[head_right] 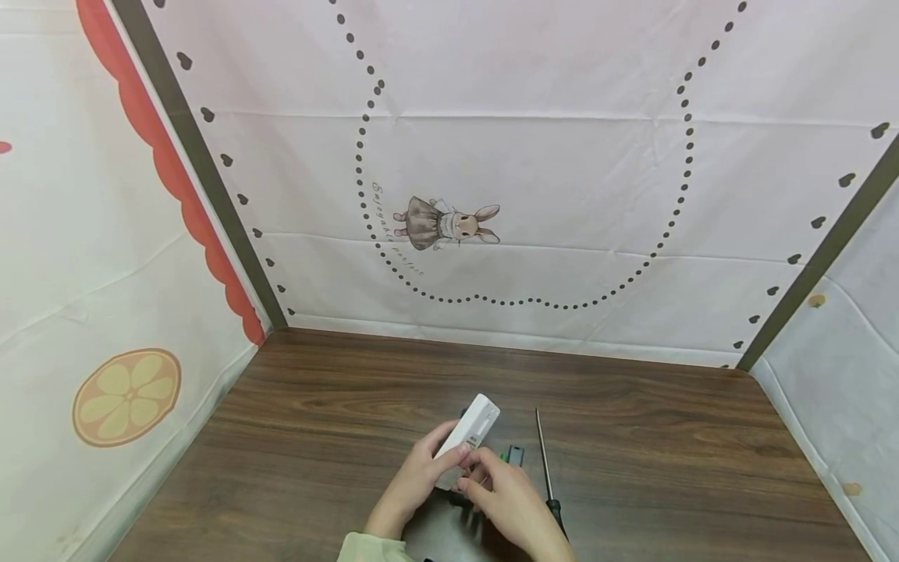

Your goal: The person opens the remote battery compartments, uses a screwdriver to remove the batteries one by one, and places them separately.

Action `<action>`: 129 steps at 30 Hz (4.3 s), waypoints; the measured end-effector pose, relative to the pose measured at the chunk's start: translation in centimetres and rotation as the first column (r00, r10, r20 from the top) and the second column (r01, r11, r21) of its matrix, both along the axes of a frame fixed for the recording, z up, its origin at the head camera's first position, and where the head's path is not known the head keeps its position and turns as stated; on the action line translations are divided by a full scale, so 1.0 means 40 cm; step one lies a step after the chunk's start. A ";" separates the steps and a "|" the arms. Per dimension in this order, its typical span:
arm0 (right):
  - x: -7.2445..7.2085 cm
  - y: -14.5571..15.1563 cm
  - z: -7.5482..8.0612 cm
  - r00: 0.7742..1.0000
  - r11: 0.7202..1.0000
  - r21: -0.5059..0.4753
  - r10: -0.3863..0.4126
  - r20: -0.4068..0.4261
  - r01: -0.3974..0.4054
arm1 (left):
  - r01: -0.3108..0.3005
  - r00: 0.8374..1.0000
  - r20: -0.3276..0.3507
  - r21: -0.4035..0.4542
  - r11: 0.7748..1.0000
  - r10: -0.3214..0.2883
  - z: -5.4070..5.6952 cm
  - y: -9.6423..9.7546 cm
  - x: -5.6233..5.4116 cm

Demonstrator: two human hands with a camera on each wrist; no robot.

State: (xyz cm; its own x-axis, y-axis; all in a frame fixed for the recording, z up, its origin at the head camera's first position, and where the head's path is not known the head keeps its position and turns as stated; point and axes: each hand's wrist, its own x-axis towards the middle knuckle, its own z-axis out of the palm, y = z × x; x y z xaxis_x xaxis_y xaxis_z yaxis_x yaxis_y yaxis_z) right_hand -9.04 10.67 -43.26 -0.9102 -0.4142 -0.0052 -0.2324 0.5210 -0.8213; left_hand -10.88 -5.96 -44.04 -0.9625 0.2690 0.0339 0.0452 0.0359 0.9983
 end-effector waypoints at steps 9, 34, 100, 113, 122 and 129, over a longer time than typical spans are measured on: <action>0.000 -0.001 -0.001 1.000 1.000 -0.002 0.005 0.020 -0.005 | -0.010 1.000 0.009 -0.016 1.000 0.010 -0.004 -0.002 -0.001; -0.003 0.003 -0.011 0.997 1.000 -0.007 0.026 0.070 -0.026 | -0.014 1.000 -0.003 -0.078 0.997 0.014 0.005 0.002 0.001; -0.006 0.007 -0.013 0.997 1.000 0.004 0.020 0.075 -0.021 | -0.032 0.998 0.047 -0.038 0.999 0.034 -0.042 0.005 -0.022; -0.004 0.006 -0.018 0.996 0.999 -0.003 0.036 0.083 -0.036 | -0.041 0.997 0.057 -0.054 0.998 0.044 -0.082 0.006 -0.036; -0.003 0.005 -0.017 0.995 0.999 -0.004 0.033 0.092 -0.033 | -0.032 0.997 0.064 -0.040 0.999 0.035 -0.077 0.007 -0.033; -0.003 0.005 -0.021 0.995 0.999 -0.011 0.041 0.094 -0.040 | -0.032 0.997 0.063 -0.030 0.999 0.034 -0.080 0.005 -0.033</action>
